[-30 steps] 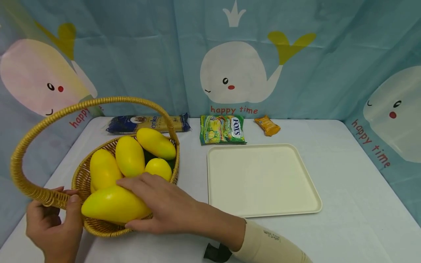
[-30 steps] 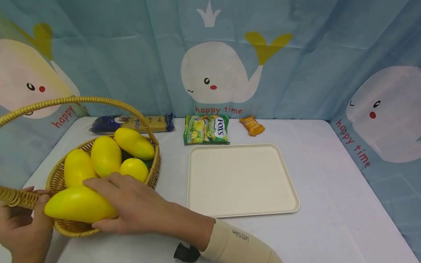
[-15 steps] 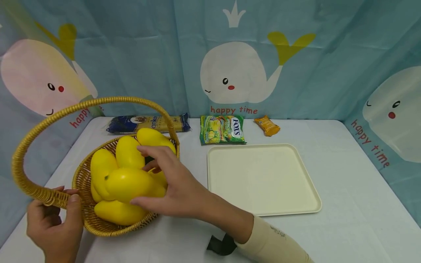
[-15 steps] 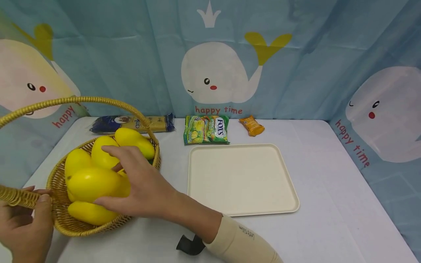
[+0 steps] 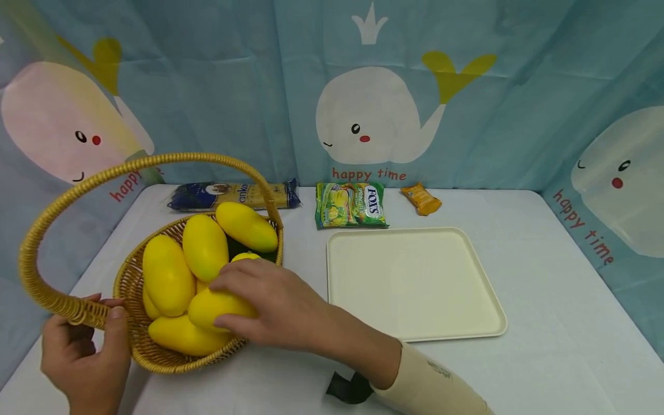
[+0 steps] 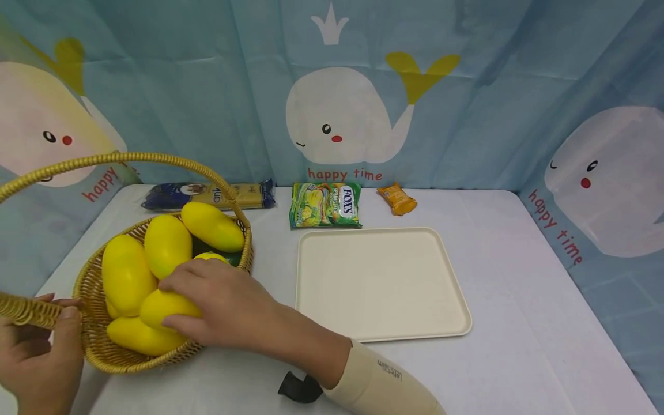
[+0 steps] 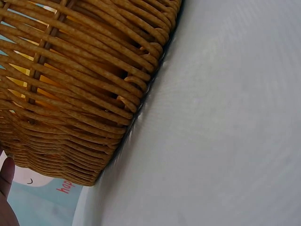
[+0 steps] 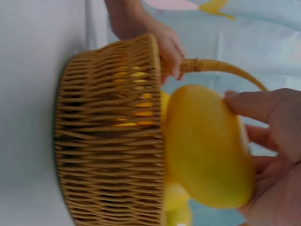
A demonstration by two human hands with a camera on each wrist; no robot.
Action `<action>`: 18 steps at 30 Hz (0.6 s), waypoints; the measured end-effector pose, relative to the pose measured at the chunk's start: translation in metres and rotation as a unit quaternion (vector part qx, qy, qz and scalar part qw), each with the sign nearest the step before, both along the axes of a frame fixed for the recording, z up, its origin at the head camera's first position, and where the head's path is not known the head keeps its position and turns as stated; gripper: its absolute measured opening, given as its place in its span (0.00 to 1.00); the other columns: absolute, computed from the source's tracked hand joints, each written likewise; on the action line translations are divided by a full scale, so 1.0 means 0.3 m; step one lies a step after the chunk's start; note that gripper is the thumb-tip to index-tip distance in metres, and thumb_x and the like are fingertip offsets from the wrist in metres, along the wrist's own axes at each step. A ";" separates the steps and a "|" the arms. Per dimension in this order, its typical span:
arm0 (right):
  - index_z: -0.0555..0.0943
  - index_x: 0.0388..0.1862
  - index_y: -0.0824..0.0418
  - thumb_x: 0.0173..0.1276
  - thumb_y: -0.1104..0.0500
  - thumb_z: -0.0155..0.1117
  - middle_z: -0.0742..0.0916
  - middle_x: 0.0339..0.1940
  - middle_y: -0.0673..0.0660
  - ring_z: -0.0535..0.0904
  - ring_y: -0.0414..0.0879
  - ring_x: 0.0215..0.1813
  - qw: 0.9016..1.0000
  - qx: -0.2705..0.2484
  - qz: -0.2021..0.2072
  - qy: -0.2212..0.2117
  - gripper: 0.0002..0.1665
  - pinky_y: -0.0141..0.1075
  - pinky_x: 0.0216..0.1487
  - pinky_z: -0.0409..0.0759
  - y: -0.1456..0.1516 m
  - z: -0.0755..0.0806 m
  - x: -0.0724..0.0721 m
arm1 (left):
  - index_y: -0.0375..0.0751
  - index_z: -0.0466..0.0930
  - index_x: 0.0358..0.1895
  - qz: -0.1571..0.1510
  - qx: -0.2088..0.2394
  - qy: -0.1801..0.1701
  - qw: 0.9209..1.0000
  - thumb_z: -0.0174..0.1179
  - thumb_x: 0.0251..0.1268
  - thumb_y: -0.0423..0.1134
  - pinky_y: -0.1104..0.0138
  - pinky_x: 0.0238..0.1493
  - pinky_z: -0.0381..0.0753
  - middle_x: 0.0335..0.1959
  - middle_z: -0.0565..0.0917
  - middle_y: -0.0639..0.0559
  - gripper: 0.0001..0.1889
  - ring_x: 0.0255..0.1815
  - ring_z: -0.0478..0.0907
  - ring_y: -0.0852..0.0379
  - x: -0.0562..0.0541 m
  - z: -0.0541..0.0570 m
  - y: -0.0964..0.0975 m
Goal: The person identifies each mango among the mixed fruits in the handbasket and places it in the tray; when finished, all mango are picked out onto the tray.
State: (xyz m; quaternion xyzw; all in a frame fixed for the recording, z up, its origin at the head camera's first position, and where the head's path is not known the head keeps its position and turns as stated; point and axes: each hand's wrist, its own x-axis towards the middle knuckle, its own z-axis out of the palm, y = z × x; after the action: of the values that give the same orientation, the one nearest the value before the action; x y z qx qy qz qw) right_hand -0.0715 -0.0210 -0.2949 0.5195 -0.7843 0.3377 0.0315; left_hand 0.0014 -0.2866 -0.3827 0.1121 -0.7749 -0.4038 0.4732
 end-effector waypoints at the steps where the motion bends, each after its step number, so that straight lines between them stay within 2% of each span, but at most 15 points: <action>1: 0.79 0.62 0.56 0.73 0.49 0.64 0.81 0.59 0.46 0.72 0.34 0.60 1.000 0.028 -0.007 0.004 0.23 0.22 0.64 0.64 0.006 0.010 0.002 | 0.19 0.74 0.55 -0.001 0.000 0.001 1.000 0.58 0.63 0.24 0.79 0.47 0.74 0.45 0.76 0.66 0.17 0.43 0.79 0.68 0.000 0.001 0.001; 4: 0.77 0.66 0.55 0.74 0.47 0.62 0.81 0.62 0.45 0.73 0.35 0.63 0.995 0.094 -0.018 0.000 0.26 0.23 0.65 0.64 0.024 0.040 0.007 | 0.19 0.74 0.55 0.001 0.001 0.000 1.000 0.58 0.63 0.23 0.79 0.47 0.74 0.45 0.76 0.66 0.18 0.43 0.79 0.68 0.000 0.003 0.004; 6: 0.78 0.66 0.55 0.73 0.47 0.63 0.82 0.61 0.44 0.74 0.35 0.62 0.993 0.119 -0.022 0.001 0.26 0.25 0.64 0.65 0.038 0.059 0.008 | 0.19 0.74 0.56 0.007 -0.001 -0.008 1.000 0.57 0.64 0.24 0.79 0.48 0.75 0.45 0.75 0.67 0.18 0.43 0.78 0.69 0.001 0.004 0.006; 12: 0.82 0.58 0.54 0.67 0.50 0.71 0.86 0.51 0.43 0.76 0.36 0.47 0.988 0.150 -0.040 -0.005 0.22 0.27 0.53 0.71 0.087 0.102 0.004 | 0.20 0.74 0.56 0.016 0.000 -0.015 1.000 0.58 0.63 0.24 0.79 0.48 0.75 0.45 0.75 0.67 0.18 0.43 0.79 0.69 0.002 0.005 0.009; 18: 0.80 0.61 0.56 0.65 0.53 0.73 0.85 0.54 0.46 0.78 0.38 0.52 0.981 0.187 -0.044 -0.032 0.26 0.29 0.56 0.73 0.119 0.119 -0.008 | 0.20 0.75 0.56 0.023 -0.003 -0.020 1.000 0.58 0.64 0.24 0.79 0.48 0.75 0.45 0.75 0.68 0.17 0.43 0.78 0.69 0.002 0.006 0.011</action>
State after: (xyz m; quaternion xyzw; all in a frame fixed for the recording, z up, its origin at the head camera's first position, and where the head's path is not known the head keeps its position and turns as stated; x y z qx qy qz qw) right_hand -0.0738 0.0149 -0.2593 0.4705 -0.8560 0.1999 -0.0765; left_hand 0.0021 -0.2834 -0.3811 0.1370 -0.7824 -0.3883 0.4673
